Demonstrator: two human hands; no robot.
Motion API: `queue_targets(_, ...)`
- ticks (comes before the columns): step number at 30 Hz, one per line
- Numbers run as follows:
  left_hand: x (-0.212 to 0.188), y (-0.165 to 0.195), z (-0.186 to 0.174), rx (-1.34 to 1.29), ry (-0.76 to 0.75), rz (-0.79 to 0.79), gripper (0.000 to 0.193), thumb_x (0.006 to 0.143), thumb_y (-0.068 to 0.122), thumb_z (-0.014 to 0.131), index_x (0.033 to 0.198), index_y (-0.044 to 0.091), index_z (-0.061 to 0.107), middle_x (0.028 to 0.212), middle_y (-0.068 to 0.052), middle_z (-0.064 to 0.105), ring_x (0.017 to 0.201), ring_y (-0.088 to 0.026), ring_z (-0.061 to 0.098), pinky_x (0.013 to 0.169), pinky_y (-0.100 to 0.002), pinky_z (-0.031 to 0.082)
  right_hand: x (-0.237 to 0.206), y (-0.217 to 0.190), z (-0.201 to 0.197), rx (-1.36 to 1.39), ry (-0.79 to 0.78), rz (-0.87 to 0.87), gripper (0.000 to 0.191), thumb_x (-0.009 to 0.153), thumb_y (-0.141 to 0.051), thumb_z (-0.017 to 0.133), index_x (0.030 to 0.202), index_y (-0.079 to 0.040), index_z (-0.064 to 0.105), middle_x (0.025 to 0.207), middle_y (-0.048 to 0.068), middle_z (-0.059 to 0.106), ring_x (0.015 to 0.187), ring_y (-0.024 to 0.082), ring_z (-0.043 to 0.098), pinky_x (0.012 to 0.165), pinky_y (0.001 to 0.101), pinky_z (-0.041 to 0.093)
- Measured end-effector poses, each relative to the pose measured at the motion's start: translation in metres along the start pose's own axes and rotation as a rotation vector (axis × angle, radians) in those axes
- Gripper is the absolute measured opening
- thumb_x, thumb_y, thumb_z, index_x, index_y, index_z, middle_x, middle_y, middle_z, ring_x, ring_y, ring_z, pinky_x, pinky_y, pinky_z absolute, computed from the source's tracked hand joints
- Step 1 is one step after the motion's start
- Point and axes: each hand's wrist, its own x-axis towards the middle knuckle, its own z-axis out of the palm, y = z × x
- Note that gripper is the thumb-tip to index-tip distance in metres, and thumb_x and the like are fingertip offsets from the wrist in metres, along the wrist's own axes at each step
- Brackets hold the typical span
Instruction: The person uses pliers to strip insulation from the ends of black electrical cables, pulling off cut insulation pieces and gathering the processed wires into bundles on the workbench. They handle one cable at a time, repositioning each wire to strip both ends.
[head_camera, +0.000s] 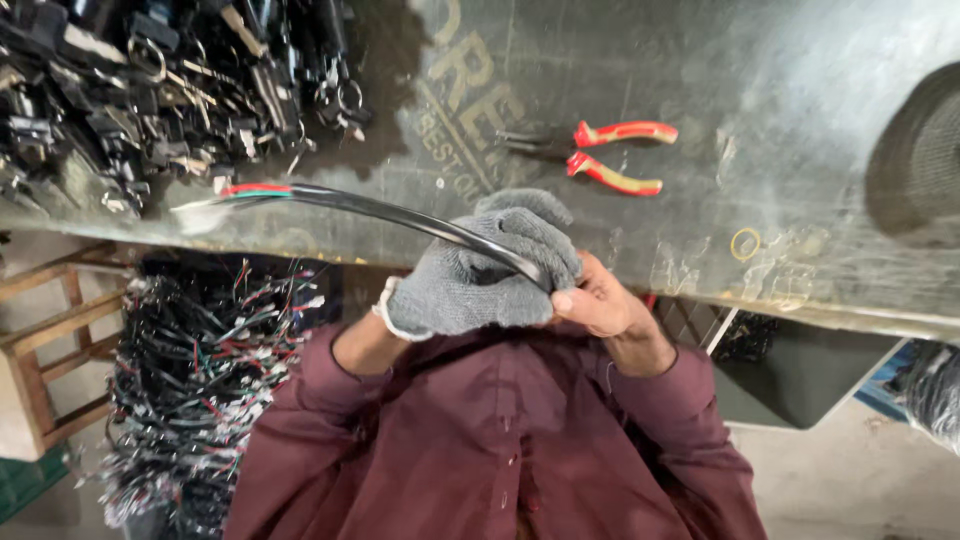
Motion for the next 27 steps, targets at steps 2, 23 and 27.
queue_targets(2, 0.0, -0.005, 0.008, -0.072, 0.086, 0.002, 0.016, 0.093, 0.014, 0.08, 0.103, 0.004, 0.072, 0.112, -0.005, 0.07, 0.121, -0.021, 0.061, 0.111, -0.036, 0.048, 0.006, 0.003, -0.001, -0.182, 0.073, -0.138, 0.078, 0.1, -0.036, 0.069, 0.16, 0.002, 0.037, 0.123, 0.004, 0.061, 0.094, 0.007, 0.052, 0.081, 0.0254, 0.043)
queue_targets(23, -0.007, 0.001, -0.008, 0.314, 0.311, 0.115, 0.02, 0.116, 0.01, 0.052, 0.135, 0.003, 0.055, 0.112, -0.006, 0.058, 0.101, -0.017, 0.057, 0.094, -0.03, 0.049, 0.049, -0.071, -0.011, -2.115, 0.645, -0.296, 0.056, 0.102, -0.059, 0.068, 0.123, -0.007, 0.063, 0.122, 0.012, 0.061, 0.113, 0.031, 0.051, 0.102, 0.0517, 0.032)
queue_targets(27, -0.006, 0.018, -0.002, 0.151, 0.286, -0.063, 0.021, 0.111, 0.009, 0.055, 0.132, 0.003, 0.059, 0.111, -0.006, 0.058, 0.096, -0.015, 0.058, 0.087, -0.028, 0.05, 0.034, -0.06, -0.018, -1.315, 0.735, -0.412, 0.028, 0.113, -0.028, 0.061, 0.12, -0.001, 0.06, 0.113, 0.011, 0.064, 0.107, 0.028, 0.051, 0.108, 0.0441, 0.04)
